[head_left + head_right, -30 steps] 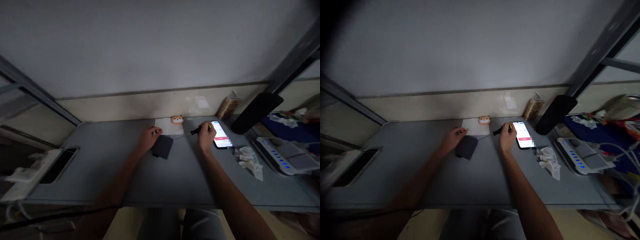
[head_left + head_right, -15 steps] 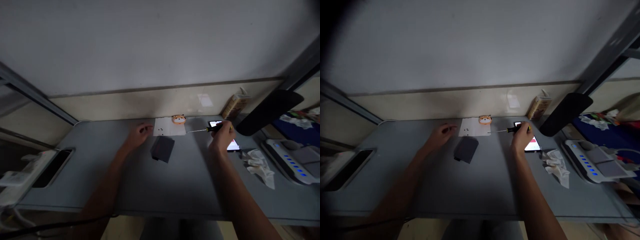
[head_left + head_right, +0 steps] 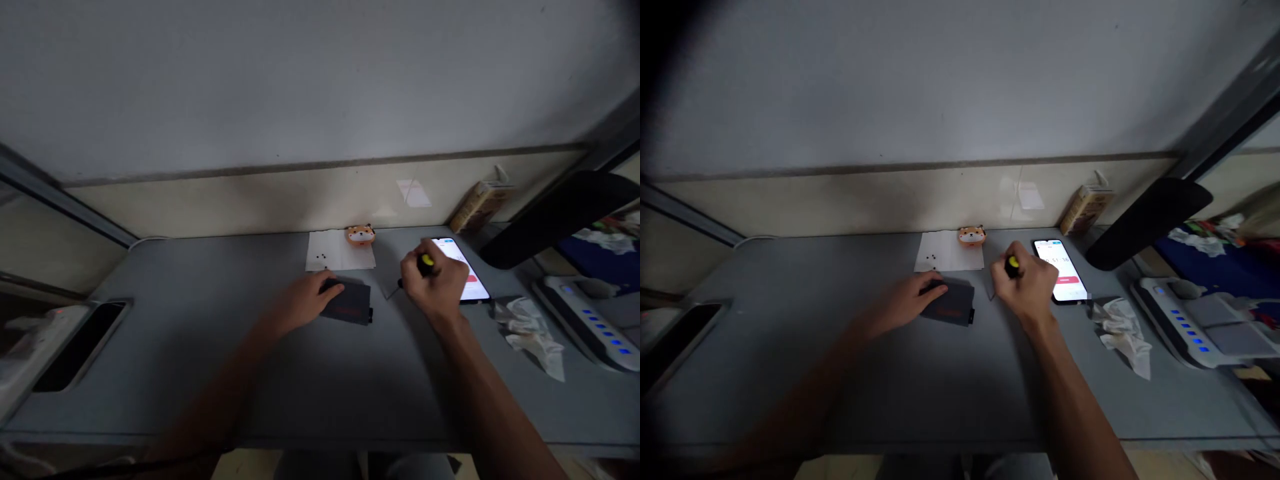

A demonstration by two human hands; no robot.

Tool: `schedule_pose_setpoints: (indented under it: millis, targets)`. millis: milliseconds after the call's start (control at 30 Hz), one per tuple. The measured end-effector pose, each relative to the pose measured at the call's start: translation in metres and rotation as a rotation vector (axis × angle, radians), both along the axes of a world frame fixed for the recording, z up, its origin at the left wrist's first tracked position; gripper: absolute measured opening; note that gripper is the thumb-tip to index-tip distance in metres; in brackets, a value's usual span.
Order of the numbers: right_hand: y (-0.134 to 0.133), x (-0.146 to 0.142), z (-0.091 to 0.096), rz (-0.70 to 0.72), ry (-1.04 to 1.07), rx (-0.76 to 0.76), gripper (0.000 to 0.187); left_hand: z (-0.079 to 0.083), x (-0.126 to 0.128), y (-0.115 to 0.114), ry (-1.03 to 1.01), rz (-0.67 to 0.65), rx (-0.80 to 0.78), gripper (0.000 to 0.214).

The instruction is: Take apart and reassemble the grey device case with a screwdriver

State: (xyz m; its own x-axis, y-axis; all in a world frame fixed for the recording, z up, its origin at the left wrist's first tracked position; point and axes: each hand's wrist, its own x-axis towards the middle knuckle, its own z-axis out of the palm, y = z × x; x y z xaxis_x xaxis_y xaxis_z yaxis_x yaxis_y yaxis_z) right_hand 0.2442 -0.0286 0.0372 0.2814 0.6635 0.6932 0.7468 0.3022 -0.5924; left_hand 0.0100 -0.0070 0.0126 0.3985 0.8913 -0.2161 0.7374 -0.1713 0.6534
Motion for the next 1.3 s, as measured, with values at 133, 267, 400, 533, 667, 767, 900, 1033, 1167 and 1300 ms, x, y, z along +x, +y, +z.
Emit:
schedule_pose_setpoints:
  millis: [133, 267, 400, 533, 667, 767, 900, 1033, 1167, 1300]
  targets:
    - [-0.007, -0.008, 0.004, 0.196, -0.158, -0.080, 0.020, 0.005, -0.025, 0.008, -0.173, -0.217, -0.244, 0.060]
    - [-0.007, -0.011, 0.006, 0.226, -0.088, -0.111, 0.019, 0.019, -0.029, 0.002, -0.076, -0.230, -0.245, 0.066]
    - [-0.003, -0.004, 0.004, 0.151, -0.023, -0.132, 0.016, 0.021, -0.018, -0.006, 0.002, -0.188, -0.075, 0.063]
    - [-0.002, -0.002, 0.003, 0.161, -0.006, -0.141, 0.017, 0.007, -0.013, -0.004, -0.066, -0.232, 0.044, 0.056]
    - [0.000, -0.003, 0.002, 0.102, 0.036, -0.118, 0.015, -0.004, -0.011, 0.000, -0.120, -0.254, 0.112, 0.055]
    - [0.001, -0.002, 0.004, 0.042, 0.033, -0.126, 0.015, -0.006, -0.009, 0.000, -0.128, -0.250, 0.132, 0.058]
    - [-0.001, -0.004, 0.003, 0.096, 0.047, -0.163, 0.016, -0.004, -0.006, -0.002, -0.122, -0.233, 0.156, 0.058]
    - [-0.005, -0.011, 0.001, 0.133, 0.093, -0.144, 0.016, -0.006, 0.000, -0.003, -0.108, -0.228, 0.208, 0.055]
    - [-0.006, -0.012, 0.002, 0.123, 0.109, -0.097, 0.016, -0.010, 0.003, -0.002, -0.102, -0.236, 0.258, 0.052]
    - [-0.005, -0.007, 0.000, -0.049, 0.124, 0.050, 0.019, -0.010, 0.007, -0.004, -0.082, -0.222, 0.260, 0.054]
